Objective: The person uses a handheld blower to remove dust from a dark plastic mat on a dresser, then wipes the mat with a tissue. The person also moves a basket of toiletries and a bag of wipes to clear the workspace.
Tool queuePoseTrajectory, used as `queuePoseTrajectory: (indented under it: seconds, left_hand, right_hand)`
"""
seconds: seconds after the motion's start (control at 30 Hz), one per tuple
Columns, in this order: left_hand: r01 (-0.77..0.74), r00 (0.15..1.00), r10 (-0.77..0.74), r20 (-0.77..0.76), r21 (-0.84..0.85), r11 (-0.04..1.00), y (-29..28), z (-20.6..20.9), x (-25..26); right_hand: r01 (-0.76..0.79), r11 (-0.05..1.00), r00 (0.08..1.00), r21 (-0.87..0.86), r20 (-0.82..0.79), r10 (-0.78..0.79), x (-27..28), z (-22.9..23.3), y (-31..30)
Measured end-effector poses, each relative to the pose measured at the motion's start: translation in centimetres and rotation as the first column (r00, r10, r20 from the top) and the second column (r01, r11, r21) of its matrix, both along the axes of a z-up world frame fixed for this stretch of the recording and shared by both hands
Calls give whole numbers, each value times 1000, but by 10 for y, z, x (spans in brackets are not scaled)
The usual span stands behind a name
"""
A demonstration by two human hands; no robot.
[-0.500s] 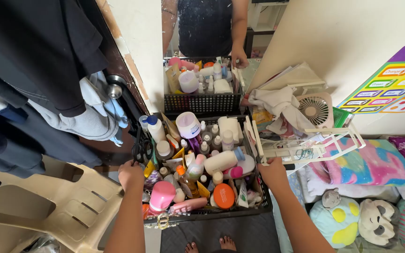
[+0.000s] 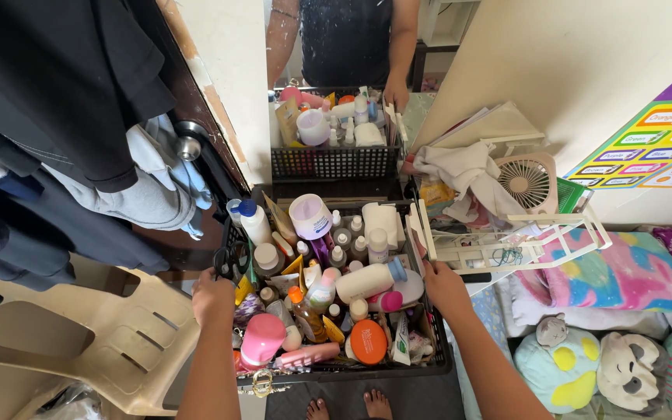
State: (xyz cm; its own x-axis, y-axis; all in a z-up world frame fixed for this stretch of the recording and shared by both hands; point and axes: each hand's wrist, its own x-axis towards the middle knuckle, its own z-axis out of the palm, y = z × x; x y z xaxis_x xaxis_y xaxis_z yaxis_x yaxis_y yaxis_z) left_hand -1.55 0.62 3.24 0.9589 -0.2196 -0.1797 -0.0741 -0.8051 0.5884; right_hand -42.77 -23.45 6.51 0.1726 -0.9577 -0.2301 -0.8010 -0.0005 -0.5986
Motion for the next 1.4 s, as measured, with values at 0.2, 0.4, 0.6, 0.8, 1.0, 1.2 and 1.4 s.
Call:
queuePoseTrajectory:
  seconds: [0.2,0.4,0.6,0.8,1.0,1.2,1.4]
  left_hand:
    - [-6,1000,8,16,-87,996,5,10,-12]
    - [49,993,-36,117,-114,992,1,-27,5]
    - [81,978,-56,199,-123,989,-10,-30,11]
    - [137,971,-100,218,-164,977,-35,-30,33]
    - [165,967,-183,177,115,980,-50,30,3]
    - [452,860,-497,116,278,847,-66,76,-75]
    - [720,685,-709,165,-8,694,-140,145,-146]
  right_hand:
    - [-51,999,999,-18,-15,51,-5,-39,-16]
    - [-36,997,999,-75,7,37,-1,-13,-5]
    - [-5,980,1000,-199,13,8,10,-1,12]
    - [61,937,994,-345,104,-26,19,-4,11]
    - [-47,921,994,-387,76,83,0,-24,-13]
    - [-29,982,997,-188,61,42,7,25,-26]
    - [-11,936,977,-352,196,85,43,65,-75]
